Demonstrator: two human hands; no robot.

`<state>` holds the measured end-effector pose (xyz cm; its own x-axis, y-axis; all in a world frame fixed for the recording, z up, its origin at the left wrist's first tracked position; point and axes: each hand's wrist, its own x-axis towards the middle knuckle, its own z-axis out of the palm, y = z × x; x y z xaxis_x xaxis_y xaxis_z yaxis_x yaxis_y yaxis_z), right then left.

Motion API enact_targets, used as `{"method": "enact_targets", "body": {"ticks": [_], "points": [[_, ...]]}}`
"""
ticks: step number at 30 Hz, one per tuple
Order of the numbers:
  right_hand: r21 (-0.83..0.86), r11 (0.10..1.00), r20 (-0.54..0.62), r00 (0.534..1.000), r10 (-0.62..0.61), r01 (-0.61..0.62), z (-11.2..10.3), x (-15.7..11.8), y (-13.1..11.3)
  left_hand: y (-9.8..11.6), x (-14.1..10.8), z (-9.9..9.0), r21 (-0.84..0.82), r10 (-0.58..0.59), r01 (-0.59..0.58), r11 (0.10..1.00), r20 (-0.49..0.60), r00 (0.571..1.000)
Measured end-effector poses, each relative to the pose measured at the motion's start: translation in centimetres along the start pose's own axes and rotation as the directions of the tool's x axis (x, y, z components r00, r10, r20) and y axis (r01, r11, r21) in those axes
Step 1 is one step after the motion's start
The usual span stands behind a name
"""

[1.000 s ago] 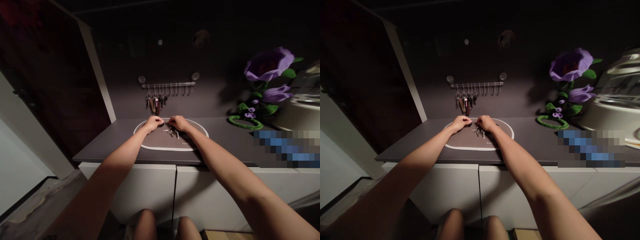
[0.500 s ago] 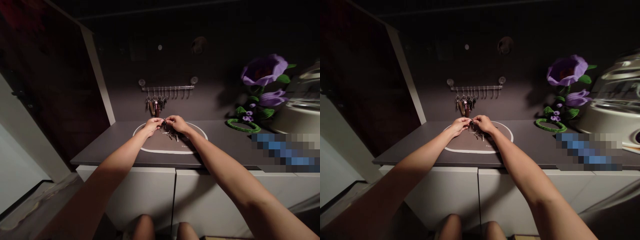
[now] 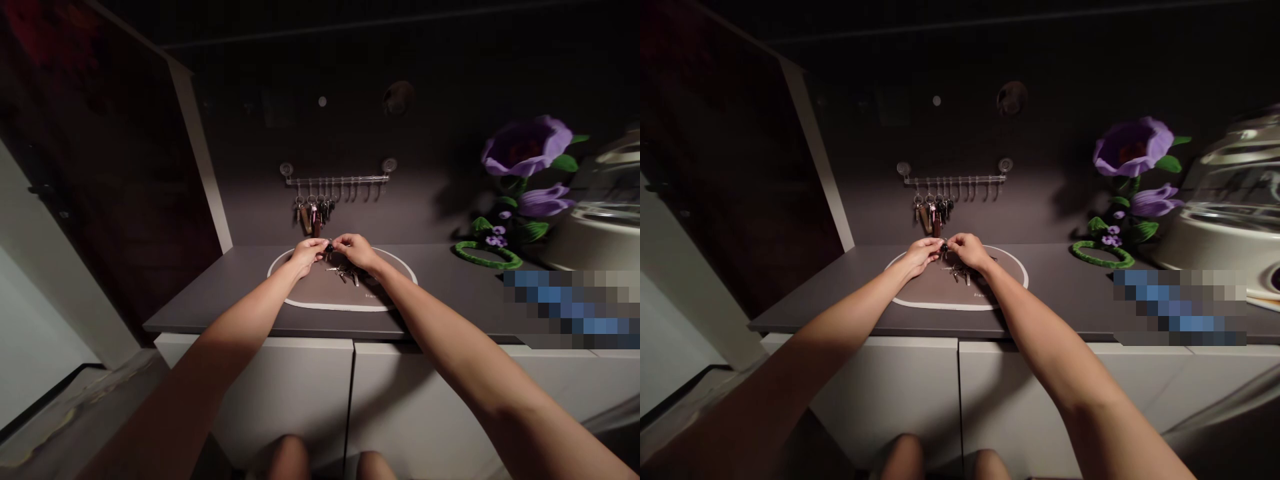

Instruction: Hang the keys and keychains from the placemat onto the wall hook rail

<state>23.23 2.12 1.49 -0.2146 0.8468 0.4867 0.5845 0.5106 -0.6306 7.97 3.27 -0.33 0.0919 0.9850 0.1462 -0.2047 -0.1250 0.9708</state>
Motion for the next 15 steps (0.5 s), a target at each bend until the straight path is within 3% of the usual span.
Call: {"method": "enact_targets", "body": {"ticks": [9,15], "points": [[0.238,0.971,-0.005,1.0,0.022,-0.021,-0.2,0.0,0.0,0.1,-0.2,0.1,0.001,0.089,-0.089,0.996,0.02,0.996],[0.45,0.889,0.011,0.996,0.087,-0.083,-0.4,-0.2,-0.7,0.4,-0.3,0.2,0.039,0.164,-0.164,0.986,0.014,0.986]]}}
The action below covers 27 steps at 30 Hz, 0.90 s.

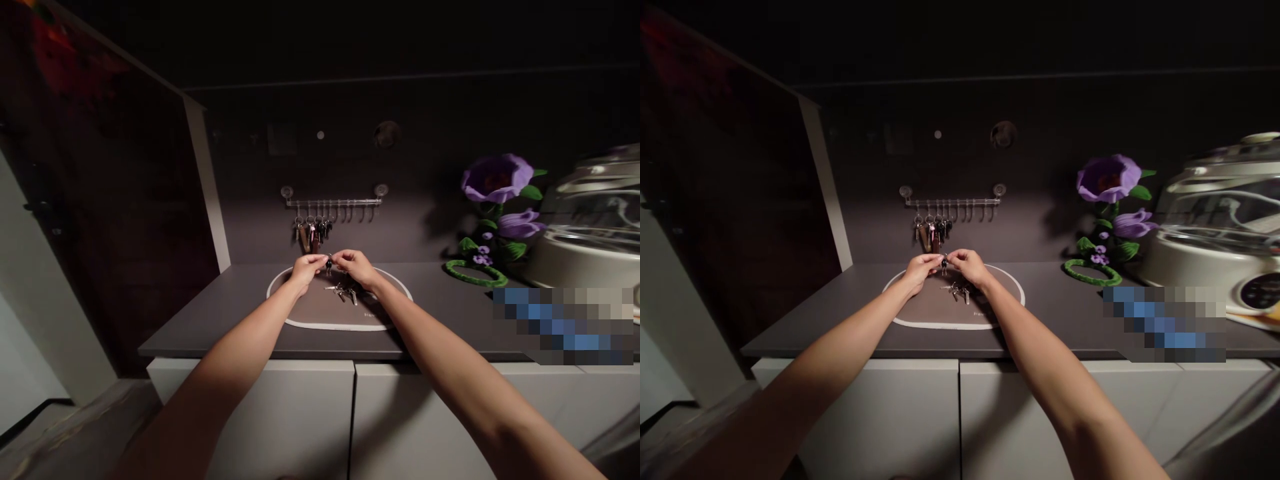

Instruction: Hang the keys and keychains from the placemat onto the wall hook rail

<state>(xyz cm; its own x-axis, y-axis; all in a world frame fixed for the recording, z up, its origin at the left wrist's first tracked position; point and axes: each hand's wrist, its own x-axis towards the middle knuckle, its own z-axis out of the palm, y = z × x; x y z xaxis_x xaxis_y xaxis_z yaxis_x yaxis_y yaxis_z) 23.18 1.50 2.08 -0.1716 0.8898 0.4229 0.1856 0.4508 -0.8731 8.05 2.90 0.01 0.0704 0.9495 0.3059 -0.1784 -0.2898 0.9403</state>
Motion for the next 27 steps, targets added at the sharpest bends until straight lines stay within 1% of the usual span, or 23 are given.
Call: {"method": "enact_targets", "body": {"ticks": [4,8,10,13,17,22,26,27], "points": [[0.2,0.979,-0.019,0.999,0.047,-0.042,0.4,-0.2,-0.3,0.3,-0.1,0.1,0.028,0.048,-0.048,0.998,0.009,0.999],[0.257,0.965,-0.013,0.999,0.053,-0.048,0.4,-0.2,-0.7,0.3,0.0,0.1,0.021,0.075,-0.075,0.997,0.012,0.997],[0.267,0.963,-0.038,0.999,0.038,-0.027,0.3,0.1,-1.0,0.2,0.1,0.1,0.021,0.084,-0.084,0.996,0.002,0.997],[0.266,0.964,-0.124,0.992,0.017,0.017,-0.1,1.0,-1.3,0.0,0.2,0.0,0.035,0.075,-0.074,0.997,-0.033,0.997],[0.259,0.965,-0.258,0.966,0.026,0.043,-0.8,3.0,-2.1,0.0,0.0,0.2,0.122,0.061,-0.052,0.991,-0.073,0.995],[0.204,0.979,-0.41,0.91,0.06,0.027,-1.4,6.1,-3.3,-0.2,-0.2,0.5,0.205,0.068,-0.057,0.977,-0.048,0.997],[0.129,0.992,-0.492,0.867,0.075,-0.013,-1.6,8.2,-3.1,-0.5,0.1,0.4,0.219,0.089,-0.082,0.972,-0.022,0.996],[0.075,0.997,-0.496,0.867,0.052,-0.017,-1.7,8.7,-2.9,-0.6,0.1,0.4,0.222,0.091,-0.085,0.971,-0.019,0.996]]}}
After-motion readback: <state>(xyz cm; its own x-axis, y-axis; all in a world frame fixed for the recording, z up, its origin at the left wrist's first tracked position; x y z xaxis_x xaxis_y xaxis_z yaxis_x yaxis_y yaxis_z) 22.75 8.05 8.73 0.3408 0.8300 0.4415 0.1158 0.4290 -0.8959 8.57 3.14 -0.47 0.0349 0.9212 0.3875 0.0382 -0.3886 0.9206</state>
